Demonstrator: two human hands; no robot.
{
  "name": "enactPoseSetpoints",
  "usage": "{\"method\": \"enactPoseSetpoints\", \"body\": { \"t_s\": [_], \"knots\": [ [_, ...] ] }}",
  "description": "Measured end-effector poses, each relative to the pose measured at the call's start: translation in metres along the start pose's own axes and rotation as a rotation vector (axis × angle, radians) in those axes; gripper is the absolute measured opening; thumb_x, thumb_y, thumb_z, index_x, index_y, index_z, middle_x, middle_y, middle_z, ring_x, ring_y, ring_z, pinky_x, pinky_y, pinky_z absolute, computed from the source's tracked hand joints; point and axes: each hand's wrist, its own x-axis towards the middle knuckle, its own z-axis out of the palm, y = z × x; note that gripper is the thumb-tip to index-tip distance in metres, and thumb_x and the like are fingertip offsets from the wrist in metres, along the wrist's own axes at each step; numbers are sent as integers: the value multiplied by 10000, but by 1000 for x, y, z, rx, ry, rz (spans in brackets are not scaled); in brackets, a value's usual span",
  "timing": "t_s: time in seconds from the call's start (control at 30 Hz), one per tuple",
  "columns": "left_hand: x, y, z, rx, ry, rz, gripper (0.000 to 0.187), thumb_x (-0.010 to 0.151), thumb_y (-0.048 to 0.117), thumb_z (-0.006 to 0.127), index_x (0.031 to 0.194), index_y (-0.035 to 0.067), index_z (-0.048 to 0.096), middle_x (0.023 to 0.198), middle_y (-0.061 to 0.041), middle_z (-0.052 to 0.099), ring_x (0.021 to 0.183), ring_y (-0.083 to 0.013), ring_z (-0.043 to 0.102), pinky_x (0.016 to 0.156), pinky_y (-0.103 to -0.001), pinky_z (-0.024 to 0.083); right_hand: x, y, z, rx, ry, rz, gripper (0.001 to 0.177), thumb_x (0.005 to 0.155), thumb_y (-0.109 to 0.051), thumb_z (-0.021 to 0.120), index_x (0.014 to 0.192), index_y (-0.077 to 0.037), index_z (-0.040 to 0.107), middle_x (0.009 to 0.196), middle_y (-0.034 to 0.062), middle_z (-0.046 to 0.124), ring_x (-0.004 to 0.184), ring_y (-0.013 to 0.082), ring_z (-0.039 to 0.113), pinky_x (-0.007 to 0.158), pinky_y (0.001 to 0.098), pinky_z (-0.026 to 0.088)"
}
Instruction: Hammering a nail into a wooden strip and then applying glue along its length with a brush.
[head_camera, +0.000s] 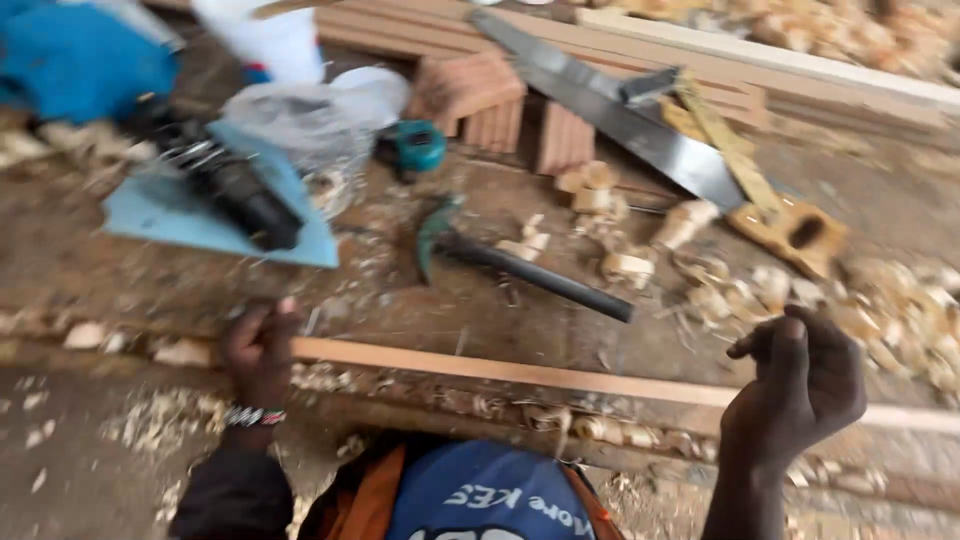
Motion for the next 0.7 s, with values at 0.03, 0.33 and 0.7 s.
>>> {"method": "enactPoseSetpoints", "body": {
  "t_s": [0.03, 0.33, 0.7],
  "knots": [
    [9, 8, 7, -101, -44, 25, 330, 1070, 206, 616, 787, 65, 711, 747, -34, 655, 688, -172, 596, 678, -321, 441, 2, -22, 19, -97, -170, -100, 87, 1045, 41, 570, 1053, 26, 655, 694, 86, 596, 622, 108, 540, 693, 233, 482],
    [25, 36, 8, -58, 94, 153, 426, 1002, 186, 599, 606, 136, 452, 498, 19, 305, 457, -132, 290, 500, -335, 225, 23, -126, 252, 83, -1123, -1067, 31, 1049, -13, 627, 1038, -5, 654, 937, 153, 735, 738, 234, 738, 562, 335, 560],
    [36, 38, 3, 16, 110, 179, 370, 983, 185, 586, 622, 102, 578, 496, -21, 472, 414, -170, 377, 467, -363, 273, 61, -52, 517, -996, -1353, -754, 276, 931, -222, 746, 1198, -189, 687, 1017, 83, 740, 876, 287, 695, 713, 438, 586]
  ]
}}
